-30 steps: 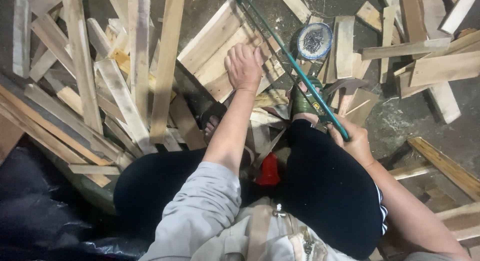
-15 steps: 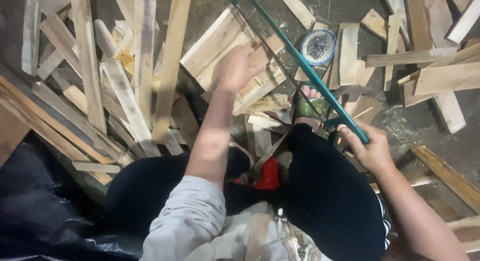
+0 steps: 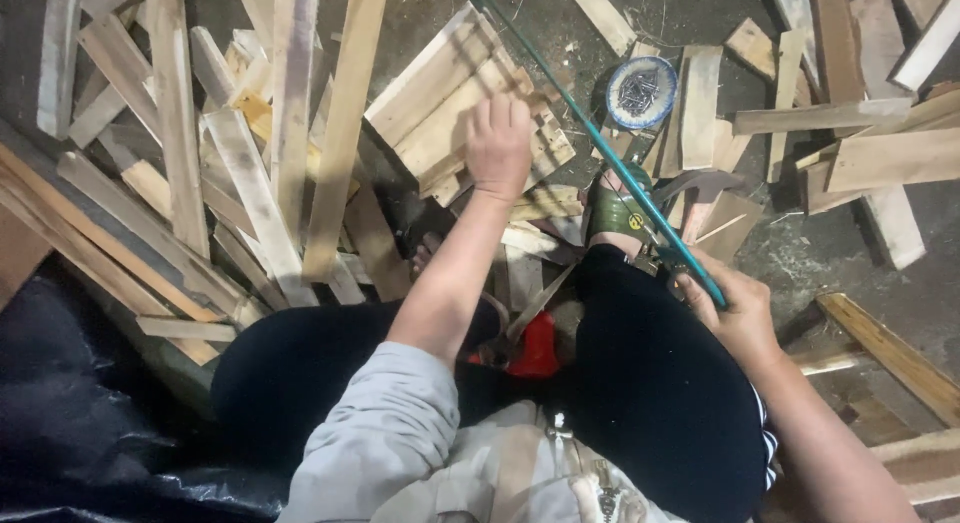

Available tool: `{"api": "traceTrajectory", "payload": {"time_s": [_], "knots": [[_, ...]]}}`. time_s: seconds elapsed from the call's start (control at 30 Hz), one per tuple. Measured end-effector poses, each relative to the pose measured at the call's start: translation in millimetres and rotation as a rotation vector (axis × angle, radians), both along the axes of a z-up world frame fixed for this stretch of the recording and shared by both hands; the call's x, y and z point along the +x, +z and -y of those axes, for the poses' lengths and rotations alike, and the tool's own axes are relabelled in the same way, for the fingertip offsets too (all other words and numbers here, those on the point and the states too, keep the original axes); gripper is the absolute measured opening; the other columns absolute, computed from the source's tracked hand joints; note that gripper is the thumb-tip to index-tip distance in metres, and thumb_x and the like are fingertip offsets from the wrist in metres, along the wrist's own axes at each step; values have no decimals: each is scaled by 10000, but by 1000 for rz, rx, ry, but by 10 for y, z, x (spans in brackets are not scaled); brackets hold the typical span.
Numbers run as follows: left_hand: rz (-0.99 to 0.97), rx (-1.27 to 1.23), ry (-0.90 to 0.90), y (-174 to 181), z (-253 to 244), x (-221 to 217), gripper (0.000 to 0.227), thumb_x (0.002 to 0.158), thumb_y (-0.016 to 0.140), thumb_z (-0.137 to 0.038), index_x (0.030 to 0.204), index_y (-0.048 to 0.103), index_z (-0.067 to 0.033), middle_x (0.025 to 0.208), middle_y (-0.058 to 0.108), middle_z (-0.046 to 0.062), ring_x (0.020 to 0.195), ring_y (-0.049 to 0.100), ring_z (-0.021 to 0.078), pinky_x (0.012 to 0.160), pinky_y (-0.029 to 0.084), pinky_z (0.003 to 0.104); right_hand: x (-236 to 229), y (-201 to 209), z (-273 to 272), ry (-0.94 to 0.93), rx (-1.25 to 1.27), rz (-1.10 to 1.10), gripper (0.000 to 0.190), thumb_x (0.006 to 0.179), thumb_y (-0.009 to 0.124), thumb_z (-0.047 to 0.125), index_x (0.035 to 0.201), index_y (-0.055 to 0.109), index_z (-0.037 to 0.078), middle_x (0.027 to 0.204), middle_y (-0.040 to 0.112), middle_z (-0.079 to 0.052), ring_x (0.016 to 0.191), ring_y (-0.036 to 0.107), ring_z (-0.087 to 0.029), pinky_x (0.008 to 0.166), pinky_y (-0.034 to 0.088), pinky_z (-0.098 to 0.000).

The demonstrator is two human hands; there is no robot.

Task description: The person is sawing a wooden board into strips and using a hammer to pry them apart in a workshop setting.

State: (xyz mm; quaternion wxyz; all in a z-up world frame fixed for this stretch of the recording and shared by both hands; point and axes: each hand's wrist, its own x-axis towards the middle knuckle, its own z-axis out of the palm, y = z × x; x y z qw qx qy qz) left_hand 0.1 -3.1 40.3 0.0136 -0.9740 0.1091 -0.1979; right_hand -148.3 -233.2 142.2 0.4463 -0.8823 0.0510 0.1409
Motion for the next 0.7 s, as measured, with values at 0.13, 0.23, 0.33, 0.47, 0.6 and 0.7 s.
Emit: {"api": "traceTrajectory", "payload": {"time_s": [0.13, 0.23, 0.33, 0.47, 0.6, 0.7], "knots": [[-165, -31, 91, -65, 89, -59, 107, 744, 561, -132, 778, 464, -103, 837, 445, 40, 742, 393, 171, 700, 346, 317, -65, -41, -27, -19, -16, -24, 309, 737, 585, 25, 1041, 562, -25, 729, 600, -112, 491, 476, -144, 494, 385, -246], [-272, -148, 149, -62, 123, -91, 215, 683, 569, -120, 882, 504, -73, 959, 454, 68, 902, 415, 215, 871, 274, 452, 5, 58, -94, -32, 4, -32, 276, 761, 568, 50, 1018, 565, -51, 705, 596, -123, 497, 488, -151, 484, 389, -246], [-334, -229, 163, -162, 140, -224, 360, 626, 603, -155, 950, 479, -60, 1046, 412, 96, 1028, 379, 250, 934, 194, 505, -48, 116, -104, -61, 13, -88, 267, 770, 563, 69, 1011, 567, -47, 716, 599, -125, 505, 490, -148, 483, 392, -248], [-516, -119, 107, -411, 118, -344, 650, 683, 593, -313, 1219, 316, -72, 1254, 323, 111, 1207, 265, 247, 984, 139, 494, -64, 155, -91, -120, 30, -151, 251, 779, 563, 65, 1007, 569, -38, 681, 573, -88, 509, 456, -127, 491, 371, -231], [-487, -210, 148, -311, 64, -228, 652, 652, 653, -307, 1184, 361, -68, 1169, 382, 83, 1123, 345, 220, 932, 235, 407, -36, 184, -104, -94, 54, -141, 252, 779, 549, 38, 1018, 562, -39, 677, 563, -82, 522, 464, -131, 504, 377, -230], [-487, -143, 110, -327, -34, -184, 529, 735, 557, -417, 1159, 420, -133, 1061, 421, 38, 930, 379, 193, 825, 257, 327, -32, 205, -104, -90, 56, -138, 247, 775, 555, 49, 1002, 560, -49, 739, 598, -113, 573, 527, -155, 510, 397, -239]]}}
